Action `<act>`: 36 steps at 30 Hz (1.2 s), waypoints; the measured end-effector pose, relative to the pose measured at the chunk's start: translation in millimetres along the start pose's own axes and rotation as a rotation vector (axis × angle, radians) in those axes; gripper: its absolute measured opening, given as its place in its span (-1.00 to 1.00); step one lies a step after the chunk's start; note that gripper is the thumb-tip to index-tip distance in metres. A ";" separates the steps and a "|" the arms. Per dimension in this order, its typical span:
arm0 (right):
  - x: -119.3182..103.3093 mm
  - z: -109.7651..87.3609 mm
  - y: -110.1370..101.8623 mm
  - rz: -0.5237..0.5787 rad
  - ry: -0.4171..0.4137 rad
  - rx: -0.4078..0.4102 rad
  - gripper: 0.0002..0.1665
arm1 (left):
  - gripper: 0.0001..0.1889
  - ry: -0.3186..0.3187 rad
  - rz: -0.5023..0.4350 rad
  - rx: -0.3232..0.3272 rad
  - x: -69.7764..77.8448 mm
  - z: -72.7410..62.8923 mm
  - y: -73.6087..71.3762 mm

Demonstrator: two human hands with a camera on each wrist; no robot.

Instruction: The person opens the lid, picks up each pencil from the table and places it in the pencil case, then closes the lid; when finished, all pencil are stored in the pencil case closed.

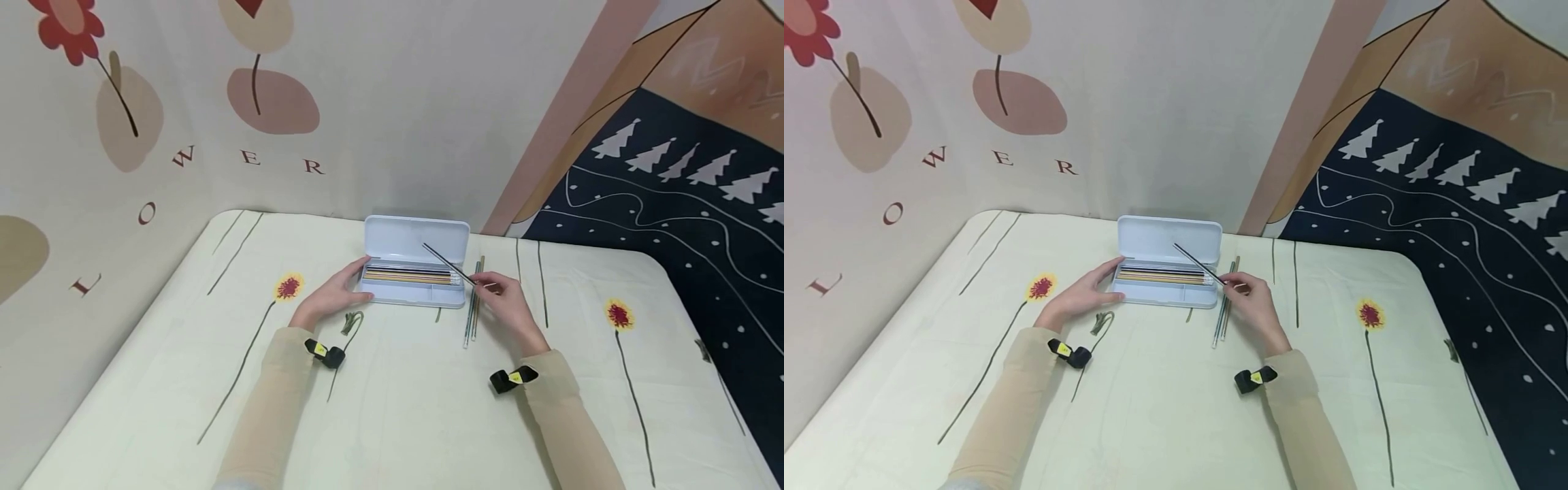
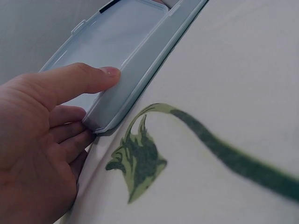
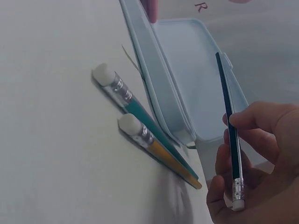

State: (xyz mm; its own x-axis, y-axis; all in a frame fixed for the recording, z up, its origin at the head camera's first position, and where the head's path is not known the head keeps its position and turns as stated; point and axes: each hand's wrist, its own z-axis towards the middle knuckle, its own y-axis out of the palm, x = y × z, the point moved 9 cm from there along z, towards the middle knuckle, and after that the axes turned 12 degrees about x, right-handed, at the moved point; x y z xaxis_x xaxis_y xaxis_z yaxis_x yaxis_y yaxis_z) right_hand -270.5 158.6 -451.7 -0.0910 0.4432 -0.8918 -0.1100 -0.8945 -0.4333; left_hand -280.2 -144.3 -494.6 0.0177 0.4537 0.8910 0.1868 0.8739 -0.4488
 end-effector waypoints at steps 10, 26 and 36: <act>-13.4 10.7 22.7 -0.042 -0.115 -0.056 -0.73 | -0.11 0.020 0.004 0.003 1.7 0.4 0.5; -36.1 20.3 62.0 -0.100 -0.276 -0.122 -0.78 | -0.10 0.055 0.033 0.010 5.5 -0.9 -1.4; -36.1 22.5 81.1 -0.158 -0.274 -0.136 -0.80 | -0.11 0.050 0.037 0.013 5.2 -0.7 -1.0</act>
State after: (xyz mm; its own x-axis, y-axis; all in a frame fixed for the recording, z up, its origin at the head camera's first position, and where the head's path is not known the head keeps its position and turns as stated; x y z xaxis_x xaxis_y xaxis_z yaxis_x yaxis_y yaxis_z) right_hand -298.4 71.4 -451.7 -0.3481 0.5594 -0.7523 -0.0127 -0.8052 -0.5928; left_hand -279.6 -142.9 -489.4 0.0735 0.4771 0.8758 0.1725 0.8588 -0.4823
